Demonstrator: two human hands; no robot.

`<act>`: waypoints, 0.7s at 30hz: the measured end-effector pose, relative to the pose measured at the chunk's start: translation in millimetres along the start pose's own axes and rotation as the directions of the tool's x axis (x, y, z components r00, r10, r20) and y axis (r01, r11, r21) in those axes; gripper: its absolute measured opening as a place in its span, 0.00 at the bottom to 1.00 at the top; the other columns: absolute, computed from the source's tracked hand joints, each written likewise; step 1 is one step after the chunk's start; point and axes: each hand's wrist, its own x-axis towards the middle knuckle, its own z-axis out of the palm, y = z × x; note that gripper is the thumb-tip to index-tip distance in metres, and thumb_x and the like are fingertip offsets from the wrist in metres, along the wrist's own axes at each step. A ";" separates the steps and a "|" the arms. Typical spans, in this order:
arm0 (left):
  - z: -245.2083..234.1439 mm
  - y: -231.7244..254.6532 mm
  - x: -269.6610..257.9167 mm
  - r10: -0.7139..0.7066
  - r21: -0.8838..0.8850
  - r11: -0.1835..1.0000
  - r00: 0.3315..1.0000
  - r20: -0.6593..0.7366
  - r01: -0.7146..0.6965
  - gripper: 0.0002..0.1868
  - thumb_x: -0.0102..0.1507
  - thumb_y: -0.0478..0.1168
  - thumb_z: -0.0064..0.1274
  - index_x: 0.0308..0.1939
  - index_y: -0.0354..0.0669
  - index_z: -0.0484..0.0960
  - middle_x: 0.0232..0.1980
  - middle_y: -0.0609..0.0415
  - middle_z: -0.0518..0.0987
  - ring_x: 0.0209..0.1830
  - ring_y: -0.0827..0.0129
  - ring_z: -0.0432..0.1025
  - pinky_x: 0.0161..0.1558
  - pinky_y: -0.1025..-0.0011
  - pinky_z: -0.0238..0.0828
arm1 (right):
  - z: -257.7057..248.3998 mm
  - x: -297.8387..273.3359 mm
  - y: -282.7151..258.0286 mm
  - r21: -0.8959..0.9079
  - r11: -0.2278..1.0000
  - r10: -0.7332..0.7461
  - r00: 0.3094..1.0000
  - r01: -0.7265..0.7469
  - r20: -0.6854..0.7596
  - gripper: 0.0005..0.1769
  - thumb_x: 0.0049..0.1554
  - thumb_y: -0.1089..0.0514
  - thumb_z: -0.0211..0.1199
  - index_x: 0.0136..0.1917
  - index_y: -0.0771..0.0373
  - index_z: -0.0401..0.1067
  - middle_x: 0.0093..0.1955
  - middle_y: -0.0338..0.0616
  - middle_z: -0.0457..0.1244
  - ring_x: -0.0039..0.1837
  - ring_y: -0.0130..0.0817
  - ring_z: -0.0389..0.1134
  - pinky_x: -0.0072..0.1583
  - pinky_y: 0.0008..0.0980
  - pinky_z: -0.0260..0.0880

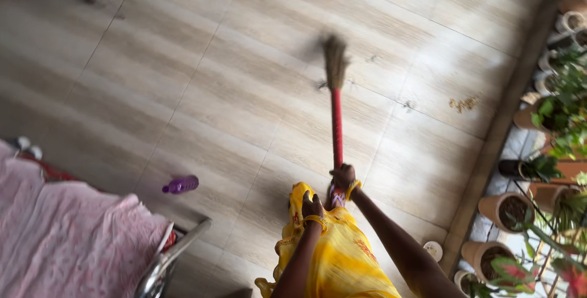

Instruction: The person sweeps debris from a balcony floor using a broom, moving a door mat and a bird cage to reach underneath them, and then sweeps the collected waste into a blue bucket.

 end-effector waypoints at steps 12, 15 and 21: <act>26.6 1.3 -20.9 0.120 0.214 0.965 0.979 0.165 -0.154 0.29 0.66 0.50 0.44 0.65 0.35 0.74 0.67 0.38 0.75 0.67 0.46 0.69 0.65 0.59 0.65 | -43.2 -120.7 85.9 -0.177 0.952 0.265 0.962 -0.250 0.068 0.14 0.50 0.60 0.68 0.49 0.66 0.71 0.33 0.45 0.67 0.29 0.35 0.69 0.31 0.36 0.70; 39.1 -6.4 -38.8 0.058 0.230 0.968 0.984 0.168 -0.097 0.29 0.64 0.50 0.45 0.65 0.36 0.74 0.66 0.38 0.75 0.66 0.47 0.70 0.64 0.60 0.66 | -67.8 -100.2 89.8 -0.154 0.953 0.275 0.959 -0.262 0.070 0.14 0.47 0.63 0.70 0.44 0.72 0.73 0.31 0.48 0.67 0.29 0.36 0.70 0.32 0.34 0.71; 84.4 -16.4 -85.1 0.057 0.210 0.972 0.973 0.222 -0.105 0.29 0.63 0.48 0.46 0.65 0.34 0.75 0.65 0.36 0.76 0.66 0.48 0.71 0.65 0.61 0.65 | -120.9 -27.2 79.2 0.032 0.959 0.283 0.959 -0.282 -0.023 0.13 0.50 0.61 0.71 0.43 0.74 0.75 0.28 0.46 0.65 0.28 0.37 0.67 0.30 0.36 0.67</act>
